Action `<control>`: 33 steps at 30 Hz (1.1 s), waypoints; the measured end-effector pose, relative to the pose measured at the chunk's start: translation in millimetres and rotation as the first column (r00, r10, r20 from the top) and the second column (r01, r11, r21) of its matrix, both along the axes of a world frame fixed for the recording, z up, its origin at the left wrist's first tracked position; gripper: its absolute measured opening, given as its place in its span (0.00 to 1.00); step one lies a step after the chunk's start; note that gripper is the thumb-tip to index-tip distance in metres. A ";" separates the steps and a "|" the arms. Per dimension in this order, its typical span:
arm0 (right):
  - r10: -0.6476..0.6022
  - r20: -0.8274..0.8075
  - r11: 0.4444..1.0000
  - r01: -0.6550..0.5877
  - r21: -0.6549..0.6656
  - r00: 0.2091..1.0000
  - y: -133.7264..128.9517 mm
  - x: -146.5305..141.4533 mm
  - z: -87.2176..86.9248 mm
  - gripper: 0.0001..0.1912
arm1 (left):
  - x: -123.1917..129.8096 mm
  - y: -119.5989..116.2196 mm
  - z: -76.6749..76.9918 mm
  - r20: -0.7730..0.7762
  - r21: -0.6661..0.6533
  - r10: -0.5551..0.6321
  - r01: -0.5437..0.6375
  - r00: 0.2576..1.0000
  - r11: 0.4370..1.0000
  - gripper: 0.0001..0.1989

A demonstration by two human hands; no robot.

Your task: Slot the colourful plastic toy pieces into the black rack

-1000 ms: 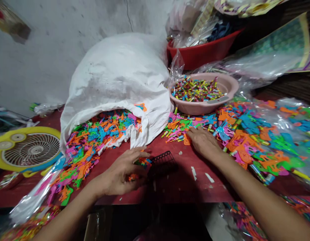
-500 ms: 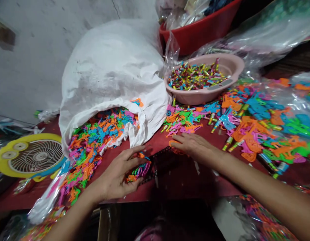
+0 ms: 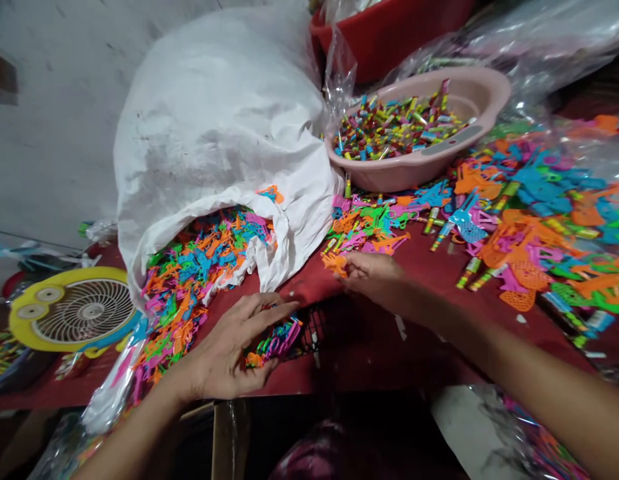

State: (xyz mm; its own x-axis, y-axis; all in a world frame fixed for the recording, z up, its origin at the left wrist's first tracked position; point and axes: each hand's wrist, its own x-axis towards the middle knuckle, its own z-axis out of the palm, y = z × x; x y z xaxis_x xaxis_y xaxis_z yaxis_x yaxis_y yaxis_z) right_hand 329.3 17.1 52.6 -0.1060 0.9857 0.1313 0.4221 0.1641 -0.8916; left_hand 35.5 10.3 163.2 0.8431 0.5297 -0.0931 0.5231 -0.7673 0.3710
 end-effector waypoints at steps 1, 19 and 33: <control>0.028 -0.108 0.998 -0.034 -0.059 0.994 -2.0 -9.1 0.0 0.12 | -0.2 0.1 -0.4 -0.012 0.011 -0.002 0.002 1.000 1.000 0.40; 0.238 -0.561 0.893 -0.406 -0.195 0.793 12.1 -40.7 1.8 0.13 | 1.6 2.0 0.4 -0.024 -0.034 -0.049 0.048 0.999 0.998 0.28; 0.315 -0.277 0.944 -0.331 -0.011 0.908 29.0 -70.2 -5.9 0.07 | 1.1 0.5 0.0 0.000 -0.046 -0.021 0.021 1.000 0.999 0.28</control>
